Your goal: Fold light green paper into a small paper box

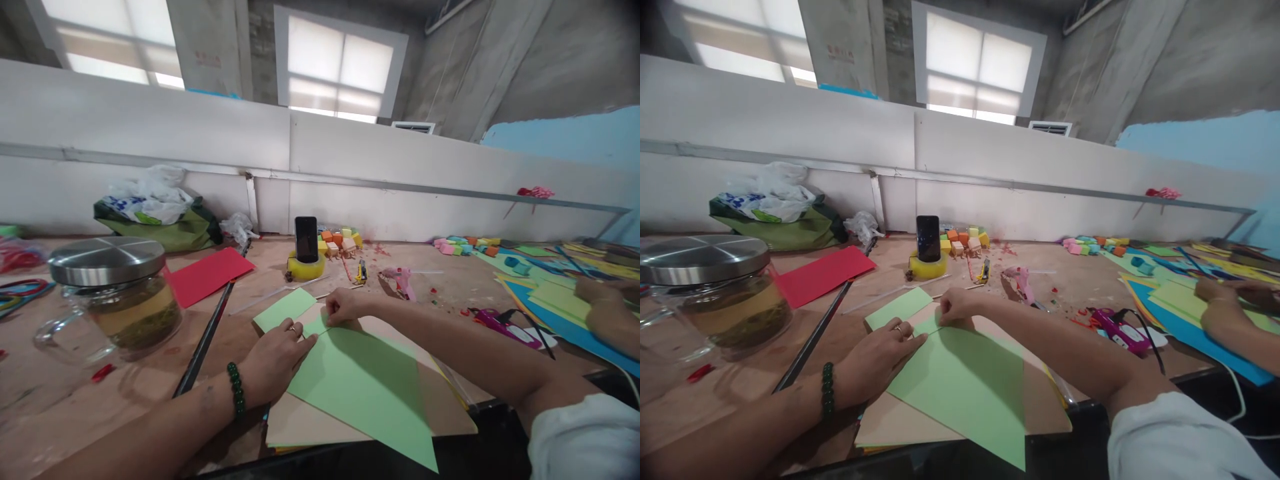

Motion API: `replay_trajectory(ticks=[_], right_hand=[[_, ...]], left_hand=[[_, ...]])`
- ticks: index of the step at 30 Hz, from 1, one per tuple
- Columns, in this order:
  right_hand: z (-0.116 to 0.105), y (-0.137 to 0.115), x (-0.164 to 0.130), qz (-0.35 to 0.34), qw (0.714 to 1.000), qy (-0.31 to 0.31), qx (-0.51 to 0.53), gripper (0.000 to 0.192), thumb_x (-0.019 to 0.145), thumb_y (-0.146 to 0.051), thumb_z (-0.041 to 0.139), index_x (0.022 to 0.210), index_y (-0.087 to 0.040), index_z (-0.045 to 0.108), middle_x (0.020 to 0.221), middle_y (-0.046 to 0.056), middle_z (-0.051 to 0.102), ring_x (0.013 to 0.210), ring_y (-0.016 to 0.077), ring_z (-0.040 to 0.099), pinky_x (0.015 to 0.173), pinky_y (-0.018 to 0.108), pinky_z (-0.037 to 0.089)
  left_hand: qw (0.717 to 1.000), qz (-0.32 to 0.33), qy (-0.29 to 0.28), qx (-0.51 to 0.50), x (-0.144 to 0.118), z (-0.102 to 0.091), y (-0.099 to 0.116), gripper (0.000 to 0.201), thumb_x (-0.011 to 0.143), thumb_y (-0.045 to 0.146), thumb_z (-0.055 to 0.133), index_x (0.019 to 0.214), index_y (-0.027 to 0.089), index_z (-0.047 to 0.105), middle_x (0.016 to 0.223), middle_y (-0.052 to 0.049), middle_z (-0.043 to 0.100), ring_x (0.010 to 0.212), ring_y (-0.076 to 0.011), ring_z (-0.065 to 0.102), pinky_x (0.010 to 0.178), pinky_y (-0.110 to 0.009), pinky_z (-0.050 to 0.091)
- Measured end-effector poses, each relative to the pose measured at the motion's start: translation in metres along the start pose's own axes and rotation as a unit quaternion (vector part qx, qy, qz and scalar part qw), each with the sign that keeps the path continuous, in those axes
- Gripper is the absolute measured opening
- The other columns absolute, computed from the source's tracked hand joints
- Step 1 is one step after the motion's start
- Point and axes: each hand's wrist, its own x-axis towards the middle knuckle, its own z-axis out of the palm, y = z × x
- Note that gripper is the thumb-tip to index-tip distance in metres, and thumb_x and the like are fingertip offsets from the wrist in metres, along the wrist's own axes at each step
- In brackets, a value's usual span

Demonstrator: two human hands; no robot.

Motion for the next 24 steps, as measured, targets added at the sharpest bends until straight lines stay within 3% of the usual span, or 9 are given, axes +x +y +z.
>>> replay_trajectory(ticks=[7, 13, 18, 24], right_hand=[[-0.013, 0.017, -0.012, 0.018, 1.0, -0.004, -0.002, 0.011, 0.071, -0.023, 0.071, 0.07, -0.013, 0.065, 0.06, -0.003, 0.058, 0.059, 0.0098, 0.051, 0.051, 0.018, 0.035], [-0.012, -0.011, 0.0, 0.007, 0.999, 0.015, 0.03, 0.016, 0.072, -0.029, 0.07, 0.07, -0.015, 0.063, 0.059, -0.002, 0.059, 0.057, 0.0099, 0.052, 0.048, 0.018, 0.036], [0.01, -0.032, 0.021, 0.012, 0.994, -0.042, 0.101, 0.02, 0.074, -0.031, 0.069, 0.063, -0.016, 0.061, 0.046, -0.005, 0.054, 0.047, 0.0092, 0.054, 0.049, 0.018, 0.045], [0.005, -0.012, 0.015, 0.058, 0.988, -0.036, 0.138, 0.015, 0.074, -0.019, 0.068, 0.066, -0.017, 0.055, 0.046, -0.007, 0.055, 0.042, 0.0081, 0.055, 0.047, 0.018, 0.047]], left_hand=[[1.0, 0.005, -0.003, 0.019, 0.0, 0.004, -0.002, 0.039, 0.094, 0.014, 0.035, 0.127, 0.013, 0.056, 0.103, -0.016, 0.062, 0.093, -0.0276, 0.051, 0.082, -0.04, 0.047], [0.999, 0.006, 0.0, 0.032, 0.001, 0.003, 0.0, 0.037, 0.093, 0.013, 0.036, 0.124, 0.014, 0.057, 0.102, -0.016, 0.062, 0.091, -0.0276, 0.051, 0.08, -0.041, 0.048], [1.0, -0.006, 0.008, 0.018, 0.0, 0.003, 0.0, 0.032, 0.091, 0.012, 0.04, 0.115, 0.014, 0.061, 0.104, -0.015, 0.061, 0.093, -0.027, 0.05, 0.081, -0.04, 0.048], [1.0, 0.002, -0.001, 0.023, 0.001, 0.002, 0.001, 0.036, 0.091, 0.012, 0.038, 0.121, 0.014, 0.059, 0.099, -0.015, 0.062, 0.09, -0.027, 0.051, 0.08, -0.041, 0.048]])
